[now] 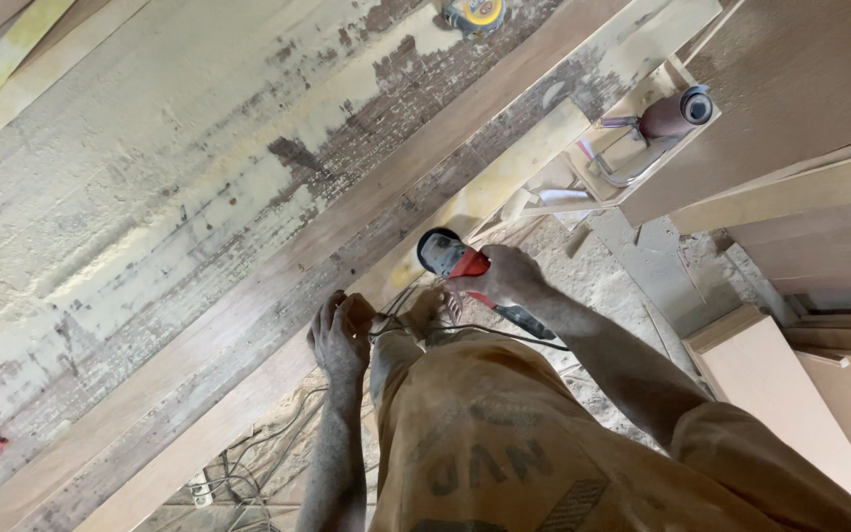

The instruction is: The person uses an angle grinder with a sanding disc to sand the surface and edges of wooden boards lying on the floor of a workshop.

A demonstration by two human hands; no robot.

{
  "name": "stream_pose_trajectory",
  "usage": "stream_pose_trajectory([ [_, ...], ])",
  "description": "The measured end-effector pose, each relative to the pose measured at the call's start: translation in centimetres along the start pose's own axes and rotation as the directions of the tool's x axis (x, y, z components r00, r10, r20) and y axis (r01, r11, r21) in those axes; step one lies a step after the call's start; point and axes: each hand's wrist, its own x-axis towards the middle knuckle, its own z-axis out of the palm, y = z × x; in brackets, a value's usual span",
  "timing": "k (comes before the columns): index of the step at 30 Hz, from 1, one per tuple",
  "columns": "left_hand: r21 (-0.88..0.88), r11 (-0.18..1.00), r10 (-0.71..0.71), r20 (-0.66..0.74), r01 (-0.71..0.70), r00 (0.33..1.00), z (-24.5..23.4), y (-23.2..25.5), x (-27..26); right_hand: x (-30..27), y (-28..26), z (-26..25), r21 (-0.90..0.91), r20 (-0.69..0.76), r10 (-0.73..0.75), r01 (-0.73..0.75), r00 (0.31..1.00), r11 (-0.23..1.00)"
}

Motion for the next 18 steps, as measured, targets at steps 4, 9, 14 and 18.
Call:
stream_pose_trajectory([
  [4, 0.003, 1.000, 0.023, -0.025, -0.023, 0.999, 0.8, -0.8, 0.1, 0.7, 1.0, -1.2, 0.078, -0.052, 0.041, -0.036, 0.998, 0.996],
  [9, 0.002, 1.000, 0.015, -0.037, -0.015, 0.999, 1.4, -1.1, 0.1, 1.4, 2.3, -1.8, 0.068, -0.090, 0.085, -0.079, 0.992, 0.995],
  [14, 0.007, 0.999, 0.031, -0.018, -0.031, 0.999, 1.4, -1.2, 0.0, 0.8, 3.1, -2.7, 0.187, -0.177, 0.078, -0.044, 0.981, 0.981],
  [18, -0.004, 0.998, 0.057, -0.035, -0.058, 0.998, 1.8, -1.4, -0.3, 0.4, 5.9, -2.8, 0.255, -0.287, 0.140, -0.066, 0.947, 0.965],
])
